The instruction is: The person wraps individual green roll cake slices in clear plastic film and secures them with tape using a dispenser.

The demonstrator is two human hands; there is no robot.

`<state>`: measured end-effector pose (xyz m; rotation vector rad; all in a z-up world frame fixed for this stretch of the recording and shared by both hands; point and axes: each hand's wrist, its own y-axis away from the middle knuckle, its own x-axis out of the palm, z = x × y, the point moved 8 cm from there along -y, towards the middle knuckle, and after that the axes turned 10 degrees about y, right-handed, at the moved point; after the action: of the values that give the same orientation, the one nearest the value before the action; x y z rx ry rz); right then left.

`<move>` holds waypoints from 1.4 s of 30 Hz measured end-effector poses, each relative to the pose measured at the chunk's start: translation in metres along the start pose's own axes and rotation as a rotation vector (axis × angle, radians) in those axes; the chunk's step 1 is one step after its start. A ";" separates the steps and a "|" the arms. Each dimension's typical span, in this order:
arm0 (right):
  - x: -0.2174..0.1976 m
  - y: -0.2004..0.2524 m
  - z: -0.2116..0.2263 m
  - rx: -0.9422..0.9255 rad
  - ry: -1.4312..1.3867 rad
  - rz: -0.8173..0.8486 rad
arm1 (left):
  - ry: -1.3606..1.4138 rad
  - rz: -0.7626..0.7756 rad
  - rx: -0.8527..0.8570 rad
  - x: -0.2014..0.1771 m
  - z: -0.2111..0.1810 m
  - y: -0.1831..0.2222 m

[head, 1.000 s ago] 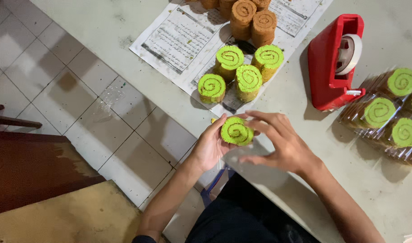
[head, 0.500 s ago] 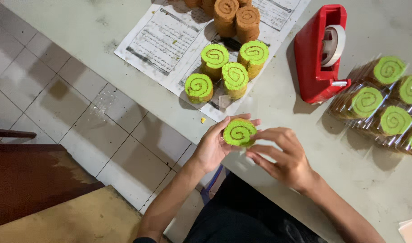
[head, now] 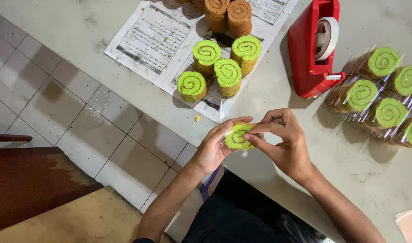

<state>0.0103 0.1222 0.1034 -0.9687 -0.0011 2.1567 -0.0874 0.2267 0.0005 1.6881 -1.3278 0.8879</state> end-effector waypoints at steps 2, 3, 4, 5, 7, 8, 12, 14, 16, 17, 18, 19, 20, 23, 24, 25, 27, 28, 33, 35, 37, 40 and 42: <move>0.002 0.003 -0.008 0.087 -0.082 -0.003 | 0.016 -0.013 0.032 -0.001 -0.003 0.000; 0.001 0.002 -0.008 0.087 -0.081 -0.003 | 0.017 -0.013 0.032 -0.003 -0.002 0.000; 0.000 0.002 -0.010 0.117 -0.093 -0.009 | -0.005 -0.003 0.031 -0.005 -0.002 0.000; -0.001 0.002 -0.013 0.146 -0.105 -0.014 | -0.026 0.006 0.030 -0.007 -0.001 -0.001; 0.006 0.002 -0.016 0.221 -0.199 0.002 | -0.026 0.000 0.026 0.009 -0.005 0.003; 0.010 0.003 -0.020 0.296 -0.295 0.017 | -0.028 -0.007 0.022 0.016 -0.007 0.005; 0.018 0.006 -0.030 0.314 -0.403 0.068 | 0.010 -0.010 0.021 -0.001 0.004 -0.001; 0.015 0.008 -0.035 0.371 -0.470 0.038 | 0.009 -0.029 0.018 -0.008 0.005 -0.001; 0.012 0.006 -0.029 0.318 -0.443 0.023 | 0.015 -0.020 0.008 -0.010 0.008 -0.002; 0.009 0.006 -0.024 0.265 -0.414 0.010 | 0.024 -0.012 -0.001 -0.011 0.011 -0.002; 0.009 0.007 -0.026 0.266 -0.413 0.009 | 0.024 -0.012 -0.002 -0.014 0.013 -0.001; 0.008 0.007 -0.026 0.236 -0.400 0.006 | -0.005 0.011 0.005 -0.016 0.014 -0.001; 0.008 0.006 -0.025 0.205 -0.387 0.002 | -0.035 0.033 0.012 -0.018 0.016 -0.001; 0.010 0.008 -0.032 0.236 -0.338 0.035 | -0.104 -0.017 0.001 -0.016 0.017 0.000; 0.008 0.008 -0.030 0.238 -0.338 0.034 | -0.104 -0.017 -0.001 -0.017 0.018 0.000; 0.007 0.007 -0.028 0.254 -0.349 0.033 | -0.112 -0.035 0.003 -0.020 0.019 -0.001; 0.007 0.007 -0.029 0.272 -0.360 0.030 | -0.122 -0.052 0.005 -0.019 0.018 -0.002; 0.008 0.008 -0.031 0.279 -0.369 0.020 | -0.131 -0.056 0.006 -0.016 0.015 -0.003; 0.002 0.006 -0.035 0.242 -0.312 0.009 | -0.161 -0.085 0.018 -0.002 0.009 -0.003; 0.002 0.006 -0.036 0.228 -0.319 -0.004 | -0.220 -0.128 0.063 0.002 0.006 -0.001; 0.003 0.006 -0.037 0.239 -0.339 0.000 | -0.220 -0.122 0.060 0.000 0.006 -0.001; 0.003 0.005 -0.035 0.249 -0.367 0.005 | -0.223 -0.128 0.063 0.007 0.002 0.001; 0.003 0.004 -0.035 0.247 -0.373 0.005 | -0.226 -0.139 0.070 0.011 -0.001 0.001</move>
<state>0.0286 0.1116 0.0756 -0.4200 0.0853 2.2480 -0.0858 0.2226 0.0110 1.9559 -1.3185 0.6856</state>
